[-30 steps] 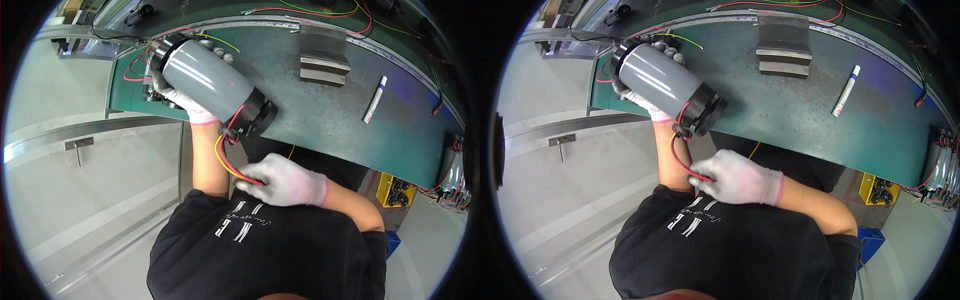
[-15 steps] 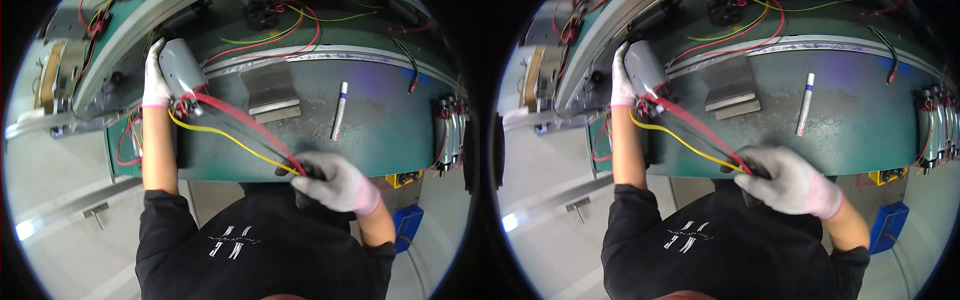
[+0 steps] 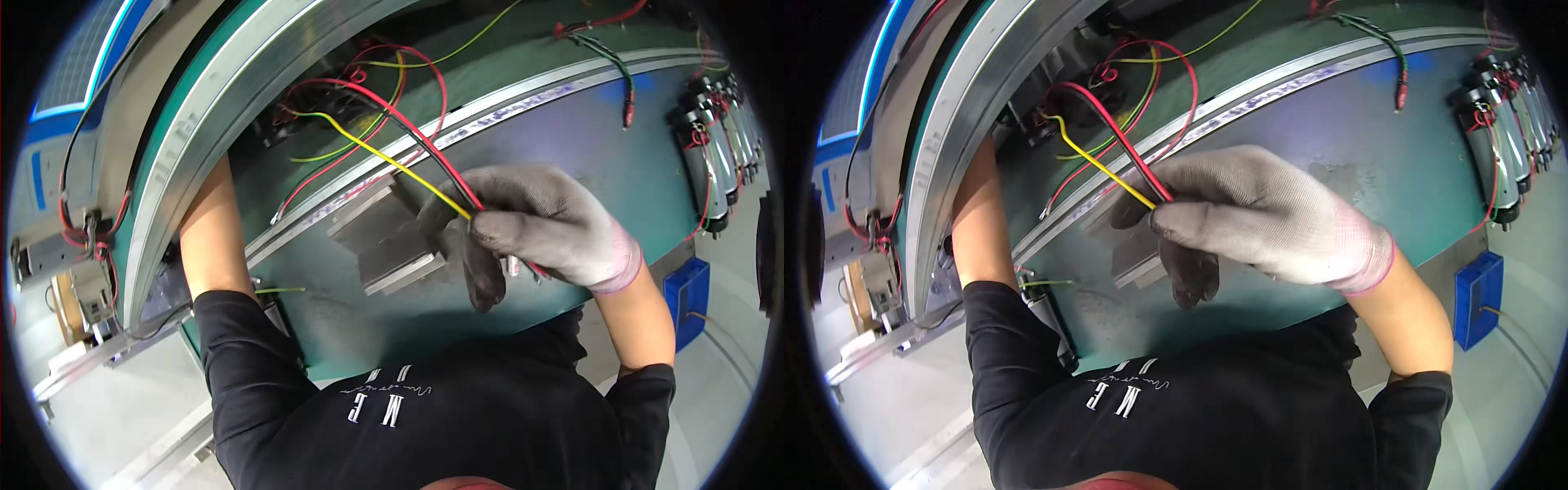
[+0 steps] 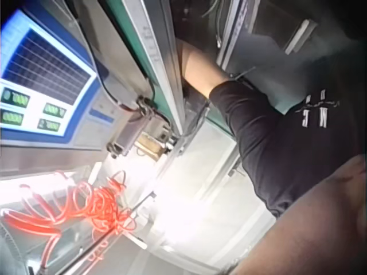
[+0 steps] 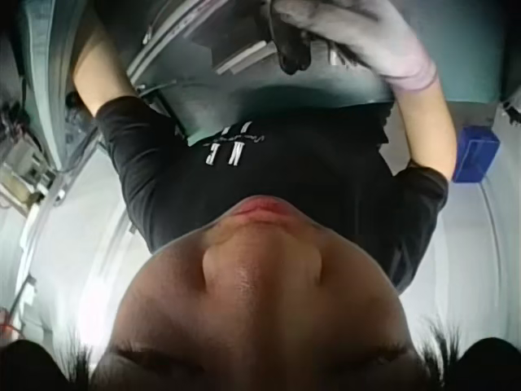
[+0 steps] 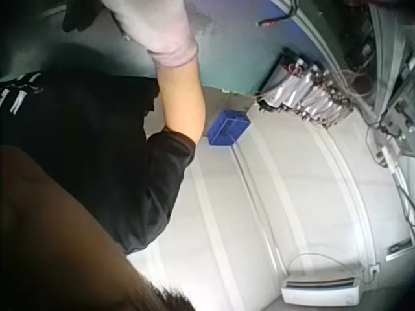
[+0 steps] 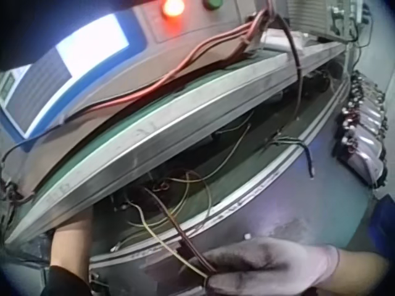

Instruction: Connecting electric motors to test equipment using alligator clips and marking them with a pen.

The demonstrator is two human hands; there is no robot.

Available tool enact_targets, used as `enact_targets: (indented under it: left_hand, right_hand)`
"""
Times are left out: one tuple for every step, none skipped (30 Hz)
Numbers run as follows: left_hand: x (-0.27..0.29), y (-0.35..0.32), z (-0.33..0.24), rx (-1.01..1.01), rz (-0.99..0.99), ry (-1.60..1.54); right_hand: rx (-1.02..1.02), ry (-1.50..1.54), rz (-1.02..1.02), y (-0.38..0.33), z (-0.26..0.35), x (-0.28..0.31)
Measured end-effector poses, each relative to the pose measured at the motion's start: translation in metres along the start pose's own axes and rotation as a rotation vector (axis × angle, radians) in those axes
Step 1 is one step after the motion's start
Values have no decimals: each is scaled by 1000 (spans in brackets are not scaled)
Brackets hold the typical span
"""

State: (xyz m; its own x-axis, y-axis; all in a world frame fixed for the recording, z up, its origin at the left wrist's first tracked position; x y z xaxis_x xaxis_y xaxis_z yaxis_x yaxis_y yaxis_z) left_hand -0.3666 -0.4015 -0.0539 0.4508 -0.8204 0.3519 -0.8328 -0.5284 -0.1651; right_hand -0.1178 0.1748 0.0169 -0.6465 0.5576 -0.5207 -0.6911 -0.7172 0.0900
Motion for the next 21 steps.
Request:
enact_targets:
  left_hand:
    - [-3, 1, 3, -23, -51, 127]
    - [-6, -1, 9, -45, -105, 255]
    - [-8, -3, 14, -66, -156, 383]
    - [-10, -6, 19, -82, -198, 498]
    - [-12, -9, 24, -93, -236, 581]
    - [-14, -12, 29, -92, -271, 656]
    - [-15, -16, 34, -85, -297, 714]
    - [-16, -21, 37, -81, -321, 766]
    - [-16, -28, 41, -69, -344, 818]
    - [-16, -35, 42, -64, -365, 854]
    - [-16, -47, 44, -58, -384, 890]
    - [-16, -60, 44, -53, -403, 923]
    - [-16, -77, 44, -52, -417, 945]
    - [-16, -98, 41, -52, -430, 951]
    - [-17, -123, 38, -54, -440, 957]
    - [-18, -152, 33, -61, -451, 952]
    - [-22, -184, 27, -101, -457, 970]
    - [-27, -219, 20, -174, -453, 1019]
    - [-29, -258, 15, -203, -450, 986]
    - [-30, -295, 13, -203, -388, 874]
    - [-31, -330, 14, -195, -307, 828]
  right_hand:
    - [4, -32, -5, -2, 3, 10]
    - [2, -11, -65, -6, 6, 22]
    - [5, 7, -129, -13, 10, 36]
    - [58, 48, -144, -20, 17, 51]
    - [31, 0, -249, -28, 24, 77]
    - [329, -509, -191, -33, 52, 101]
    - [598, -1018, -108, -42, 74, 116]
    - [549, -1162, -150, -51, 87, 145]
    - [381, -1177, -248, -59, 94, 182]
    - [-46, -772, -477, -71, 95, 235]
    - [87, -916, -555, -50, 111, 282]
    - [61, -1046, -627, -39, 121, 324]
    - [8, -1217, -655, -24, 124, 365]
    - [-61, -1365, -663, -8, 122, 403]
    - [-138, -1471, -656, 10, 116, 437]
    - [-205, -1537, -647, 26, 107, 466]
    - [-270, -1574, -634, 41, 98, 491]
    - [-319, -1591, -618, 55, 88, 509]
    - [-359, -1604, -605, 67, 82, 522]
    - [-385, -1615, -587, 74, 75, 531]
    - [-403, -1621, -569, 79, 71, 536]
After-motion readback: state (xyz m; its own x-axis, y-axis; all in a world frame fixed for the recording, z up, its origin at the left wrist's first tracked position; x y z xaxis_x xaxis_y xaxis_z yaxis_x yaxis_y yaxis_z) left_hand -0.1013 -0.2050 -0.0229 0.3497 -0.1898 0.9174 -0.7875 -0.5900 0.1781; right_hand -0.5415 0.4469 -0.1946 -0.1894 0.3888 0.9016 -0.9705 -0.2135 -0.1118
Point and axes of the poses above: each hand's wrist, its own y-axis towards the middle knuckle, its own x-axis out of the back of the hand, z = x × y, the point moved 5 cm from there along y, towards the middle knuckle, and after that the axes turned 15 degrees about x, right-handed, at the moved point
